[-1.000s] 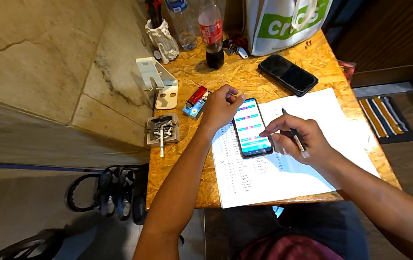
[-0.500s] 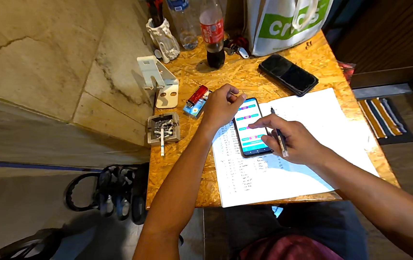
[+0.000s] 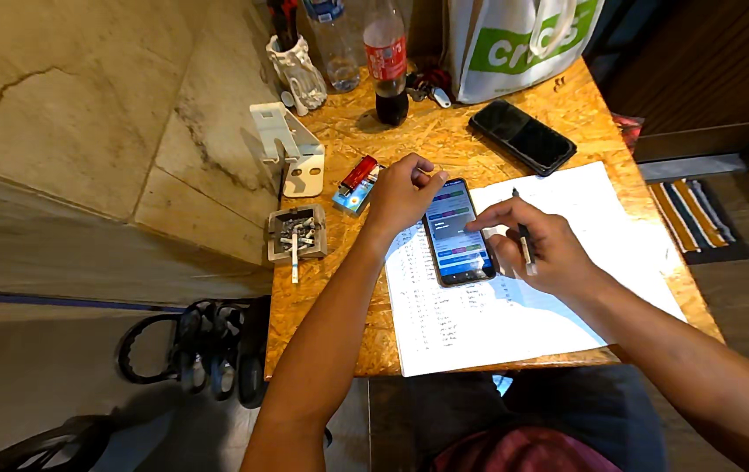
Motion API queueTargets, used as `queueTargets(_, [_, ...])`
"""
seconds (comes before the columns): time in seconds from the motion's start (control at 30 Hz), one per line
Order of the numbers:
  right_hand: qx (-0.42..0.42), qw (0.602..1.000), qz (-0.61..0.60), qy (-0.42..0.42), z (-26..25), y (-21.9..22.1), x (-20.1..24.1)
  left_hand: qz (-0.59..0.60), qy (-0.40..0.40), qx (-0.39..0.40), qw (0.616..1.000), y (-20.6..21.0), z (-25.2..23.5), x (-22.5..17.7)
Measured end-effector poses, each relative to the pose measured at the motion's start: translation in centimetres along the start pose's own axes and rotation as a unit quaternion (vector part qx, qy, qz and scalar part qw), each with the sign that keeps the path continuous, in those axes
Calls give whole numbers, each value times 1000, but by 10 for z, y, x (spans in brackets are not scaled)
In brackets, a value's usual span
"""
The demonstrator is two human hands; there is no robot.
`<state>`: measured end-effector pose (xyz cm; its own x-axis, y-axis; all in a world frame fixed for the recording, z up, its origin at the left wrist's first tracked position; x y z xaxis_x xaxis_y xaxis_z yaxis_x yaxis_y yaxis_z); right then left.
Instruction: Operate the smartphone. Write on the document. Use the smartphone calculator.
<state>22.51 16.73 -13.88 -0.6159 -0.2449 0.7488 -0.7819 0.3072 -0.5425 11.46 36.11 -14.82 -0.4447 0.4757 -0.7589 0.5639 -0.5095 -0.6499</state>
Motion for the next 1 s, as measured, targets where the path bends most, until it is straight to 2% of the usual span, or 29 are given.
queueTargets(0.17, [-9, 1000, -21, -17, 0, -3, 3, 2, -1, -1, 1000, 1, 0, 1])
queueTargets(0.5, [17, 999, 30, -23, 3, 0, 4, -8, -1, 10, 1000, 1, -1, 2])
queueTargets(0.6, [-9, 999, 3, -41, 1, -14, 15, -9, 7, 12, 1000, 0, -1, 1])
queueTargets(0.73, [-14, 996, -75, 36, 7, -27, 43, -1, 1, 11, 1000, 1, -1, 3])
queueTargets(0.87, [3, 985, -166, 55, 20, -1, 67, 4, 3, 11, 1000, 0, -2, 2])
queueTargets(1.0, [37, 974, -212, 70, 38, 51, 70, 7, 8, 13, 1000, -1, -2, 2])
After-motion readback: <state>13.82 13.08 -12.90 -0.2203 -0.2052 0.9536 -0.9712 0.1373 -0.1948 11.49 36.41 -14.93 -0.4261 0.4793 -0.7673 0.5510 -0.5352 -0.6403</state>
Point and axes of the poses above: each hand's wrist, its own z-axis away from the middle knuckle, its own y-axis out of the palm, x = y × z, the point moved 7 cm from there along -z, towards the middle knuckle, and after that the axes turned 2 degrees about -y, right-handed, at the moved point
